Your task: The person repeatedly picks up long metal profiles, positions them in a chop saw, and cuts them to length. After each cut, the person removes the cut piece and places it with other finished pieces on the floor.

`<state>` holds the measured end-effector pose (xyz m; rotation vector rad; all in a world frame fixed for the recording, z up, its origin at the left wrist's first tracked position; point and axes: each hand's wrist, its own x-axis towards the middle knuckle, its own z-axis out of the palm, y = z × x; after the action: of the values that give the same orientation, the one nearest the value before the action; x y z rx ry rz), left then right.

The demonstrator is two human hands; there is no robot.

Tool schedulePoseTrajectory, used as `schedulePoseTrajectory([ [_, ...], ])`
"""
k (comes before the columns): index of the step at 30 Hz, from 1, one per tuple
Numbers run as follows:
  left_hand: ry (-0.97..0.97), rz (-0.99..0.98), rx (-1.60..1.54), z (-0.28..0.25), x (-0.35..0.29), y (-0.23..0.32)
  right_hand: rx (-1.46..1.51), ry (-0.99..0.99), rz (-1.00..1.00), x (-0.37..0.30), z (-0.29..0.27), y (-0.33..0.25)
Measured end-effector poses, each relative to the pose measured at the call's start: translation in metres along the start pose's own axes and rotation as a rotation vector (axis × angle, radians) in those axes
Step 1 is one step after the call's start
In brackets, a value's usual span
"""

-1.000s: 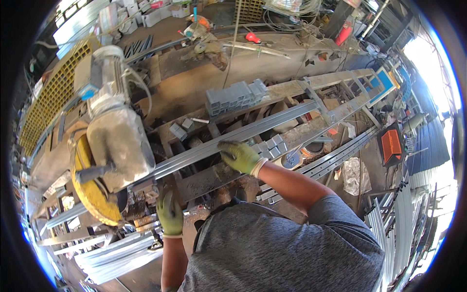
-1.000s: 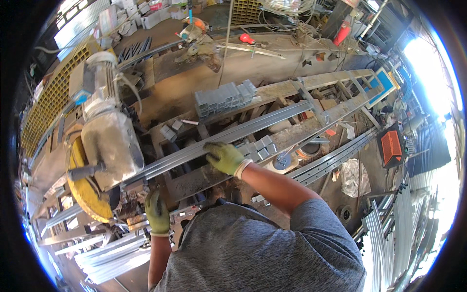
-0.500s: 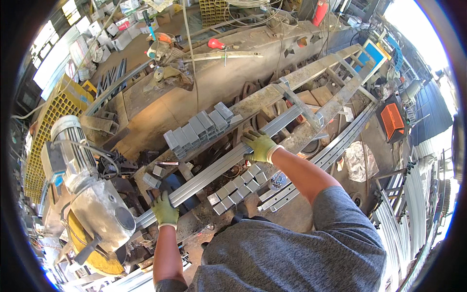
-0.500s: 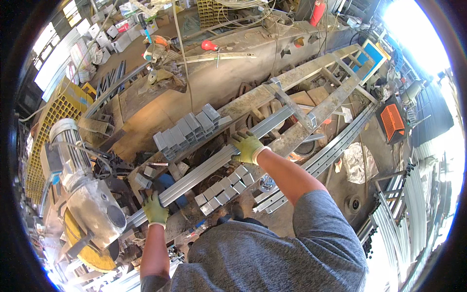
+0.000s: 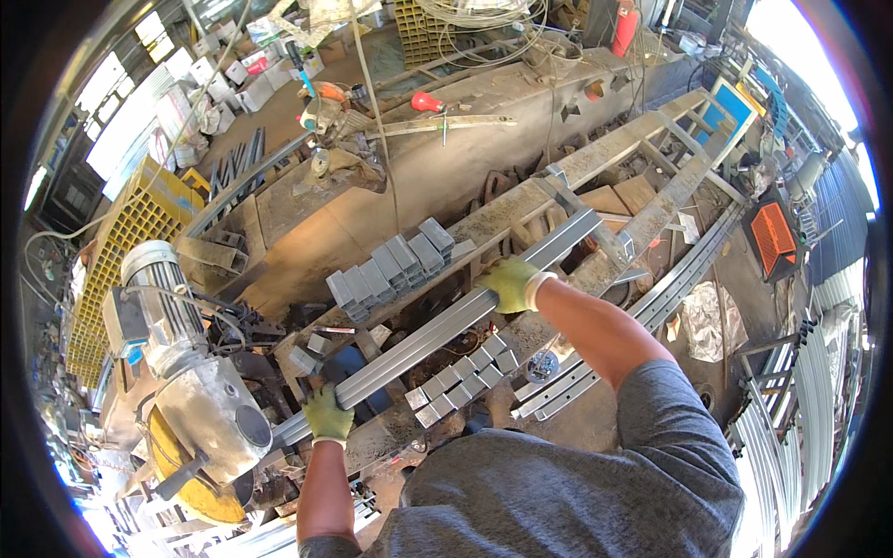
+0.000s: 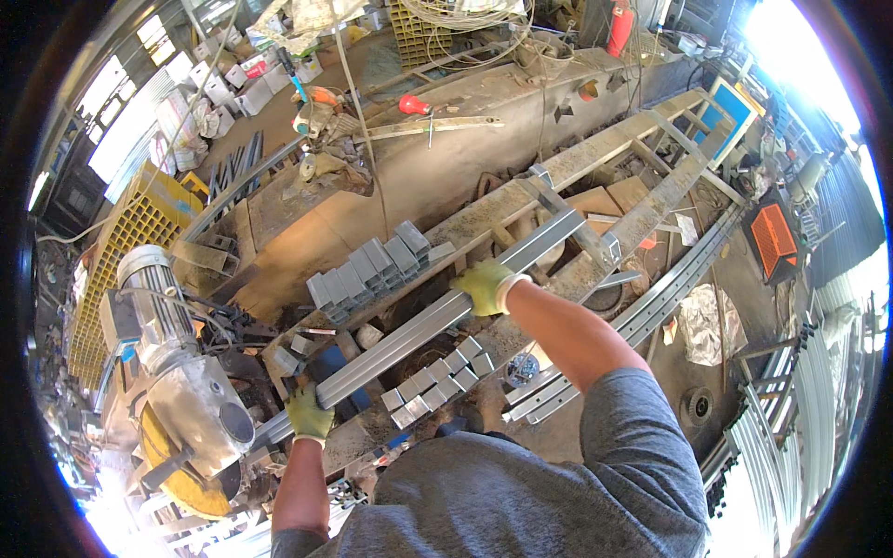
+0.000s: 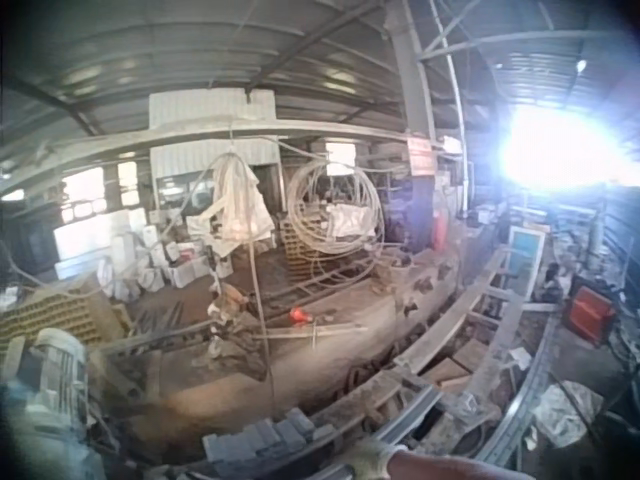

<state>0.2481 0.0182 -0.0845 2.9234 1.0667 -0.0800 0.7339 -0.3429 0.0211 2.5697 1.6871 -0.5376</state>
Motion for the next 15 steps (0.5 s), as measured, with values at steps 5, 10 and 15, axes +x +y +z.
schedulePoseTrajectory([
  [5,0.160,0.059,-0.139,-0.015,0.021,0.074,-0.141,0.225,0.085,-0.058,-0.070,0.040],
  [10,0.359,0.197,-0.271,-0.063,0.052,0.176,0.212,1.353,0.340,-0.162,-0.082,0.057],
  [15,0.392,0.529,-0.571,-0.139,0.039,0.245,1.552,1.344,0.082,-0.217,-0.027,-0.042],
])
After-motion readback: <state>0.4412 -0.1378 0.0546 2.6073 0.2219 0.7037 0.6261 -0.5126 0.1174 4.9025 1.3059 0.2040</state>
